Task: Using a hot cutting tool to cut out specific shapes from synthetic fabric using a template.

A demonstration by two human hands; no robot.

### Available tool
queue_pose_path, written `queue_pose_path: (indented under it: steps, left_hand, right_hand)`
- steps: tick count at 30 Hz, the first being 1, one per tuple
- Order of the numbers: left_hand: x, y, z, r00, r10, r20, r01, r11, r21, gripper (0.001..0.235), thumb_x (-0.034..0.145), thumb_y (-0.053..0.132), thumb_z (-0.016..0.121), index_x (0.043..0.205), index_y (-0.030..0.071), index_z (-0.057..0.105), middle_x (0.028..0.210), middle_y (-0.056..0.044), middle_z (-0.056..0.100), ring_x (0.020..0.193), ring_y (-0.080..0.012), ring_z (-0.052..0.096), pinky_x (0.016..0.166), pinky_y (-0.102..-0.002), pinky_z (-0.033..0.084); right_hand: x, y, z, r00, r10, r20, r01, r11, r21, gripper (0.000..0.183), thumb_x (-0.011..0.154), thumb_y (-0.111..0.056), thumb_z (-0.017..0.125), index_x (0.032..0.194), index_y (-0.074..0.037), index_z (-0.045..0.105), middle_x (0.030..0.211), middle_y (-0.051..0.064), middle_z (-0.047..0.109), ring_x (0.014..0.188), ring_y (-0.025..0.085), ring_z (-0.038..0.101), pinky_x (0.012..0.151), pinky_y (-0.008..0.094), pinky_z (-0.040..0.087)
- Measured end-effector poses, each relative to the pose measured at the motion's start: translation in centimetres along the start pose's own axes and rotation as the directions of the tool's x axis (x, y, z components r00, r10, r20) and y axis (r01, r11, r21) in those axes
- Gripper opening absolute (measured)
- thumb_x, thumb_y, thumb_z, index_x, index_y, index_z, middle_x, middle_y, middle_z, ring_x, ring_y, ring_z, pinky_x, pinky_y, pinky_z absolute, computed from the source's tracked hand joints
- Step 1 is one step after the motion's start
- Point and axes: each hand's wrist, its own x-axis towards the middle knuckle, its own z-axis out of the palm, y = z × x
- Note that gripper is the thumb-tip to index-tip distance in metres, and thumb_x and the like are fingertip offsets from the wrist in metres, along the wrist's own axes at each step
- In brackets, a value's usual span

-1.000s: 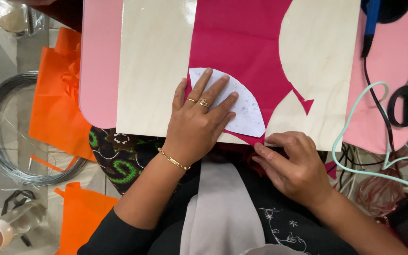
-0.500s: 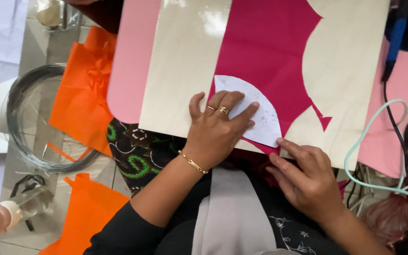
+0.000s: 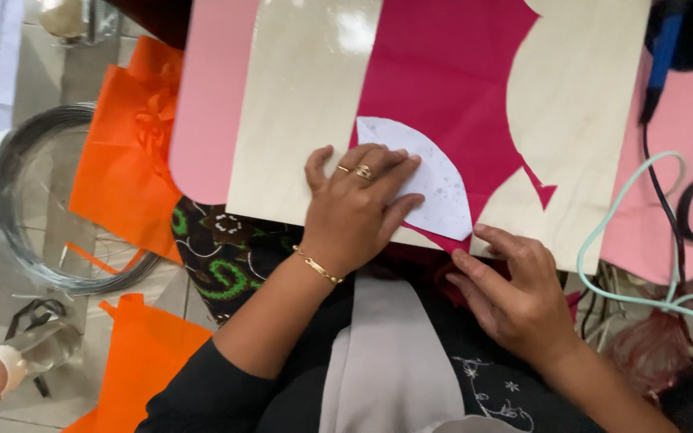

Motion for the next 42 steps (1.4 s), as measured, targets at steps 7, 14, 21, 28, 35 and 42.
queue_pose_path:
  steps: [7,14,21,28,35,42]
  left_hand:
    - [0.2,0.0,0.0,1.0,0.004,-0.023,-0.004,0.999,-0.033,0.03,0.087,0.036,0.069,0.113,0.02,0.065,0.113,0.006,0.063,0.109,-0.0185,0.058,0.099,-0.047,0.02]
    - [0.2,-0.1,0.1,1.0,0.005,-0.024,-0.005,1.0,-0.005,0.029,0.086,0.036,0.07,0.111,0.022,0.066,0.112,0.007,0.063,0.107,-0.0184,0.058,0.098,-0.047,0.022]
    - [2.2,-1.0,-1.9,0.97,-0.013,0.241,0.024,0.999,-0.043,0.024,0.094,0.028,0.049,0.11,0.026,0.067,0.105,0.01,0.063,0.107,-0.0171,0.053,0.089,-0.053,0.02]
    - [2.8,-1.2,-1.4,0.965,0.011,0.262,-0.006,1.0,-0.019,0.016,0.084,0.037,0.062,0.094,0.026,0.069,0.094,0.009,0.062,0.099,-0.0178,0.055,0.09,-0.056,0.021]
    - [1.4,-0.2,-0.5,0.993,0.049,0.104,-0.064,0.986,0.153,0.041,0.07,0.046,0.078,0.101,0.023,0.064,0.103,0.008,0.06,0.105,-0.0155,0.056,0.096,-0.052,0.022]
    - [1.3,0.1,-0.1,0.993,0.041,0.114,-0.062,0.98,0.187,0.042,0.068,0.046,0.079,0.1,0.023,0.064,0.121,0.004,0.058,0.115,-0.0169,0.053,0.104,-0.048,0.018]
  right_hand:
    - [-0.7,0.2,0.2,1.0,0.002,-0.017,-0.002,1.0,-0.008,0.033,0.083,-0.017,0.074,0.113,-0.01,0.063,0.115,0.012,0.052,0.097,0.03,0.055,0.085,0.042,0.045]
    - [0.1,-0.4,-0.3,1.0,-0.001,-0.006,0.001,0.999,-0.032,0.028,0.083,-0.018,0.074,0.108,-0.009,0.065,0.129,0.012,0.056,0.093,0.029,0.051,0.086,0.038,0.044]
    - [0.4,-0.5,-0.5,1.0,-0.016,0.024,0.017,0.999,-0.033,0.029,0.082,-0.016,0.074,0.109,-0.008,0.064,0.129,0.011,0.057,0.091,0.029,0.055,0.084,0.039,0.045]
    - [0.2,-0.4,-0.4,0.999,-0.021,0.027,0.023,0.998,-0.062,0.028,0.083,-0.016,0.073,0.11,-0.009,0.064,0.13,0.01,0.057,0.088,0.028,0.055,0.083,0.039,0.045]
    - [0.3,-0.3,-0.6,0.998,-0.024,0.051,0.027,0.997,-0.066,0.03,0.083,-0.016,0.072,0.11,-0.008,0.063,0.13,0.009,0.056,0.09,0.03,0.054,0.078,0.041,0.047]
    - [-2.3,0.5,-3.1,0.998,-0.067,0.019,0.059,0.959,0.277,0.031,0.084,-0.011,0.068,0.114,-0.011,0.062,0.112,0.011,0.058,0.09,0.024,0.056,0.08,0.033,0.046]
